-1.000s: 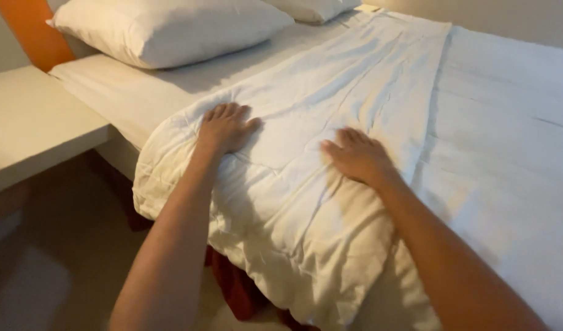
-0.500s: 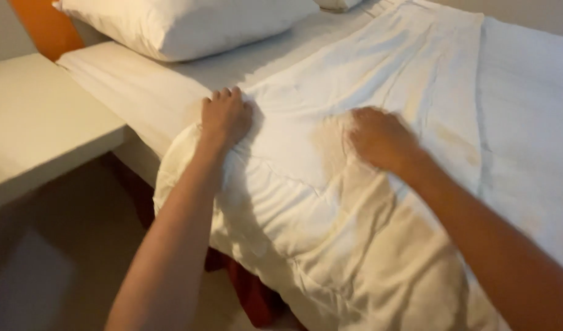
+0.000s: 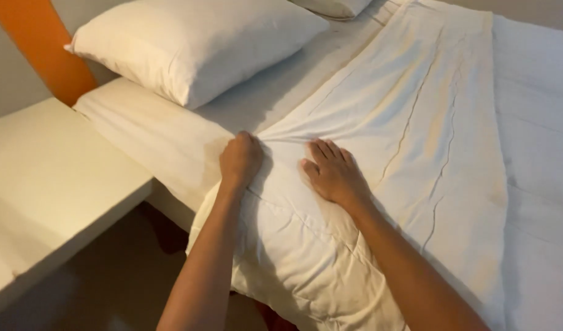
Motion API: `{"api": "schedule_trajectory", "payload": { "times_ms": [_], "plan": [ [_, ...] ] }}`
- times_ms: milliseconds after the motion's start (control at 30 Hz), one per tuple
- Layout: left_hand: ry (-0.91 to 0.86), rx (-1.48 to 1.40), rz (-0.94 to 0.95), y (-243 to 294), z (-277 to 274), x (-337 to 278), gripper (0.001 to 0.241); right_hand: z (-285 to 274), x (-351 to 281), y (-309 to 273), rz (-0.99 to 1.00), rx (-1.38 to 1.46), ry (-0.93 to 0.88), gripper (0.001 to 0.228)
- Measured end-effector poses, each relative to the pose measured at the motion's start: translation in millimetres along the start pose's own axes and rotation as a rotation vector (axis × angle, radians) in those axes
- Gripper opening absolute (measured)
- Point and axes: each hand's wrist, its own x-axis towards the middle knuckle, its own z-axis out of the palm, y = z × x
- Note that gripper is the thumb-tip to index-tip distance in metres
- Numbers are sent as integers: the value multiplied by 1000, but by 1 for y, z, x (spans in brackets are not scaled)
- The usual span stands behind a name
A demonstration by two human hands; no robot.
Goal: The person wipes an orange table with a cloth, moving a tray of dishes and a water pitcher aside. They then move to a bed, smooth the white sheets, fold the duvet, and arrange the pillows.
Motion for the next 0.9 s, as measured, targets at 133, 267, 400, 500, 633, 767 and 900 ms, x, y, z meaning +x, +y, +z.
{"api": "schedule_trajectory", "payload": {
  "times_ms": [133,267,400,500,633,767,900],
  "plan": [
    [-20,-160,-55,9,-16,2,33,-8,4,-10,37,-63,24,59],
    [-28,-136,-94,20,-21,7,39,-6,19,-5,74,-58,-159,65],
    [-305,117,-166,65,-27,34,62,8,56,19,195,81,-469,69],
    [-405,105,-47,100,7,69,72,27,74,45,135,72,-599,62],
    [-507,39,18,105,88,130,70,34,103,90,-76,-55,-774,55],
    [-562,-20,-25,94,95,148,52,4,116,134,119,154,-635,45],
    [-680,-33,-40,88,85,155,49,7,92,175,237,-34,-393,55]
  ]
}}
